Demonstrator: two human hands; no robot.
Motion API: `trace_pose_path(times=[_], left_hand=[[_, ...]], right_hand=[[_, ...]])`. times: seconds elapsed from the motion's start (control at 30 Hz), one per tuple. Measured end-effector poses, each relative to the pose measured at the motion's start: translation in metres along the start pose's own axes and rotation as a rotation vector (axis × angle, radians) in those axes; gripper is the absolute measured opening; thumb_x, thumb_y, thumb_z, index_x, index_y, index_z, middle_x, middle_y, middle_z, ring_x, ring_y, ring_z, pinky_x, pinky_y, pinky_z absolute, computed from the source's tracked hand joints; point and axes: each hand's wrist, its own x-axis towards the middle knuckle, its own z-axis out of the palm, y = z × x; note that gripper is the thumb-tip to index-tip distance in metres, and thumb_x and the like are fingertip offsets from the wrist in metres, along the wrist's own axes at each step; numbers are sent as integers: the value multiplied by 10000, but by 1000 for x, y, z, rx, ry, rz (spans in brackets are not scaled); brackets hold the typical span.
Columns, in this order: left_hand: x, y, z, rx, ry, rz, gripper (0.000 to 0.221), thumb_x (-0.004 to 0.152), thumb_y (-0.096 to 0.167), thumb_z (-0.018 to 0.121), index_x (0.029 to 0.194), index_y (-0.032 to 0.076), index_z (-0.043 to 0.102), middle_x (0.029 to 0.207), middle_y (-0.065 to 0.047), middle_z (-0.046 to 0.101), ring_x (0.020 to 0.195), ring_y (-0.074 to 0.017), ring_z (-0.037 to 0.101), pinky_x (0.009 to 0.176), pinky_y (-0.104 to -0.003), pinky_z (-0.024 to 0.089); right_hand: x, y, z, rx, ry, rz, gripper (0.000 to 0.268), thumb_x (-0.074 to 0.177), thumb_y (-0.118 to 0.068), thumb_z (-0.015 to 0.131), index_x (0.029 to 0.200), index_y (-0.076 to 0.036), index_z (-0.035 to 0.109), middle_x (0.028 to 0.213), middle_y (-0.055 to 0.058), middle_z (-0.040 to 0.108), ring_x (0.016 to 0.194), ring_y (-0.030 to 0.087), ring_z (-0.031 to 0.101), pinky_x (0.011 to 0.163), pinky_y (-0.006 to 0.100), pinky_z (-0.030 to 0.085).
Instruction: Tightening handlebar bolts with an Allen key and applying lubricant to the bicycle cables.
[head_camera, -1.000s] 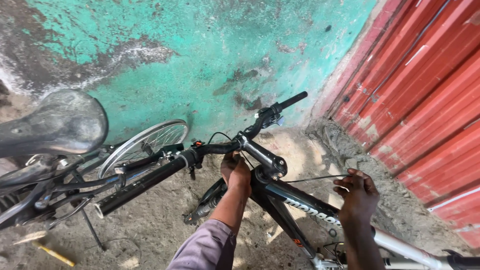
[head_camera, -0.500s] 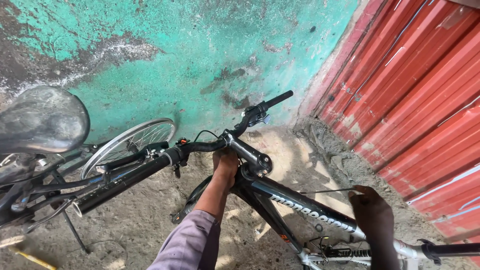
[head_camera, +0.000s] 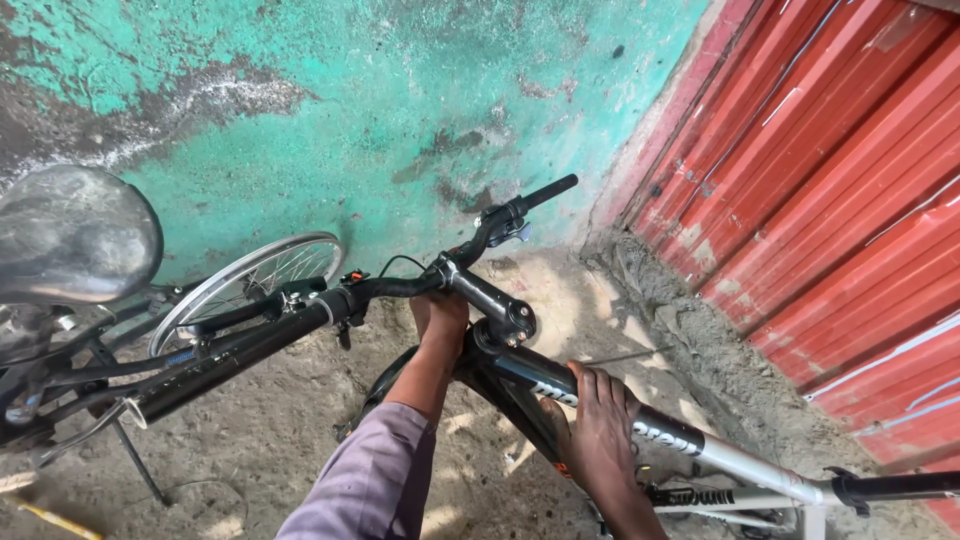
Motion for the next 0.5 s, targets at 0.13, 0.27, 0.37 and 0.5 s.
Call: trace_pose_path(times=[0.13,0.27,0.37,0.5], left_hand=[[-7,10,-15,167,18,123,369,992,359,410,1148,214,711,869,-35,743,785,-225,668,683,-396,457],[-7,33,-23,319,52,262,472,1007,435,355,1246,269,727,927,-30,787,859,-254,737,748,-420,503],[8,-13,-36,195,9,593,469,1003,376,432,1336,128,650,948,-15,736,730,-160,627,643,-299,418],[0,7,-47,167,-3,700,454,1004,365,459,1337,113,636,989,-37,723,762,-176,631,687,-306,439]], right_hand=[[-2,0,-2,-40,-75,26,728,946,-610,466,1500,-145,382,1309,72,558,1205,281,526,1076,628,331],[1,5,2,-12,-70,2,765,927,-649,414,1515,-160,374,1358,85,550,1251,305,514,1096,619,325],[-3,5,-2,-25,5,-85,735,914,-528,595,1487,-105,417,1255,98,572,1165,288,527,1031,530,345],[-1,9,9,-3,75,-122,727,901,-523,593,1469,-101,429,1193,76,590,1100,262,548,1011,513,374]])
